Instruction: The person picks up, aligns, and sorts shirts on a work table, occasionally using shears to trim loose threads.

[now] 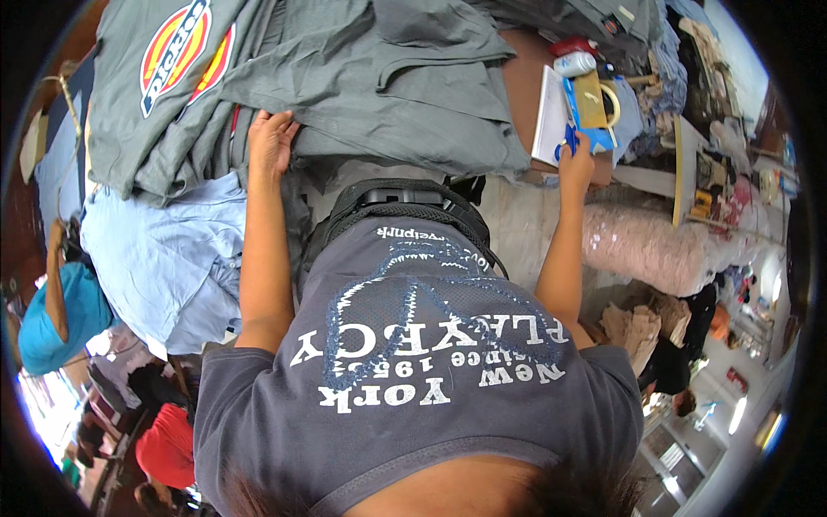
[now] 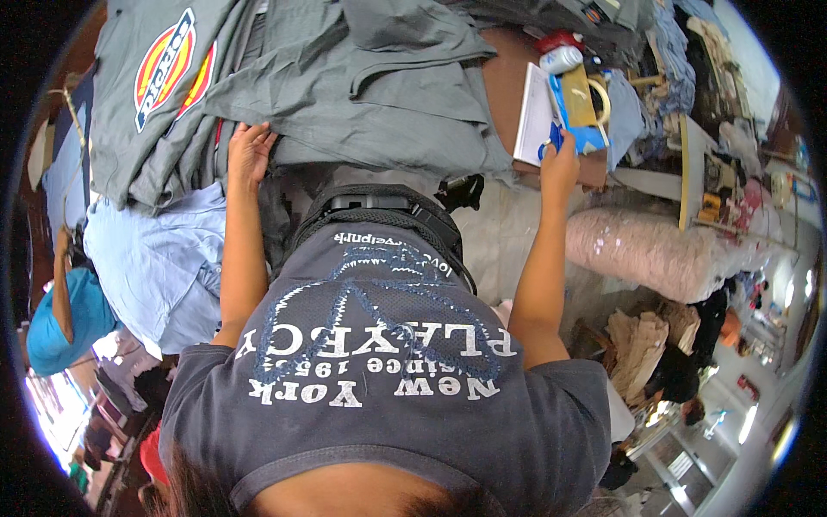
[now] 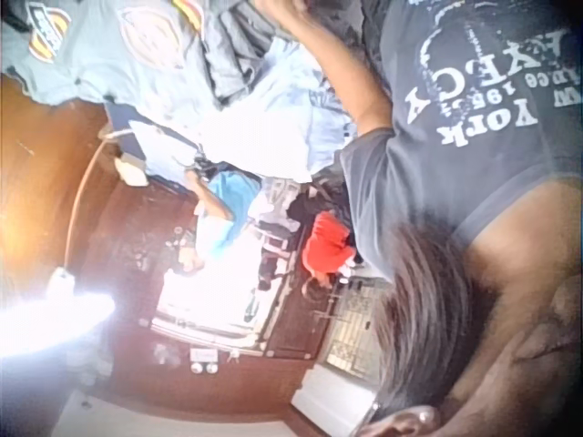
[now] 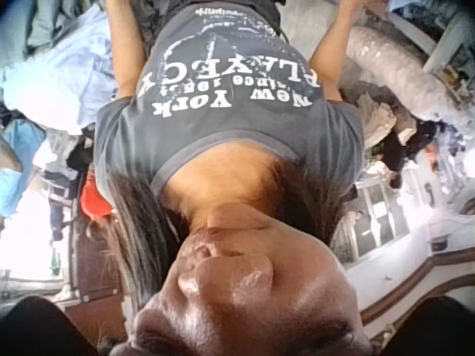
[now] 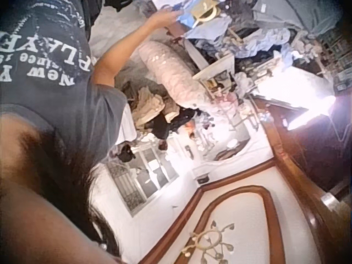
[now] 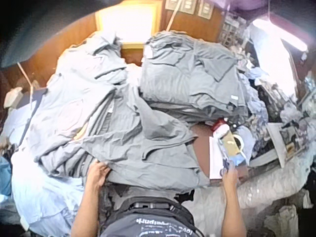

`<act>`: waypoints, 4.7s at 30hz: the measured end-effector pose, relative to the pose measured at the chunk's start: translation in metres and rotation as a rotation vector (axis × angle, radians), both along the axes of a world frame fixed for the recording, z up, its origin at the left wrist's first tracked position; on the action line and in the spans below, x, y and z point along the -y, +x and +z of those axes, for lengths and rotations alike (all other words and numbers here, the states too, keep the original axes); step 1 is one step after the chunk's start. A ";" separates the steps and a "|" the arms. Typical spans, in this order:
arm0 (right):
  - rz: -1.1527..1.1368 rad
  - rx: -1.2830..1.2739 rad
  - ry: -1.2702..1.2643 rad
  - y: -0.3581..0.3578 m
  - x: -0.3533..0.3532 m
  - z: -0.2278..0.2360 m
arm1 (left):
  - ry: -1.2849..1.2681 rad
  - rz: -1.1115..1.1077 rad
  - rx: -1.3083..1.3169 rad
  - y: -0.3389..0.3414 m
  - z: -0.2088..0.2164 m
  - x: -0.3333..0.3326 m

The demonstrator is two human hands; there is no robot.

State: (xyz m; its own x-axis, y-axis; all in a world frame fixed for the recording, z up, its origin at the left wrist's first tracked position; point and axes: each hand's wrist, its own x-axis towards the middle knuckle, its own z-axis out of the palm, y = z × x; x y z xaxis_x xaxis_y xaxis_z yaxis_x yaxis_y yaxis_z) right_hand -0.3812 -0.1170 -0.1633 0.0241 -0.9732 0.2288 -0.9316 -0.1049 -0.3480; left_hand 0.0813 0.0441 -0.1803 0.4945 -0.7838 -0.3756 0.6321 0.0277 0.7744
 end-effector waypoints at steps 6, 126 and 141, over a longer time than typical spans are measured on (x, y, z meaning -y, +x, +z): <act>0.058 -0.337 0.111 0.015 -0.019 0.042 | 0.100 -0.062 0.508 0.009 0.007 0.005; 0.272 0.942 0.470 0.054 -0.032 0.049 | 0.092 -0.390 0.091 -0.139 0.076 0.023; 0.602 0.559 0.303 0.102 -0.097 0.049 | -0.038 -0.313 0.088 -0.149 0.073 0.026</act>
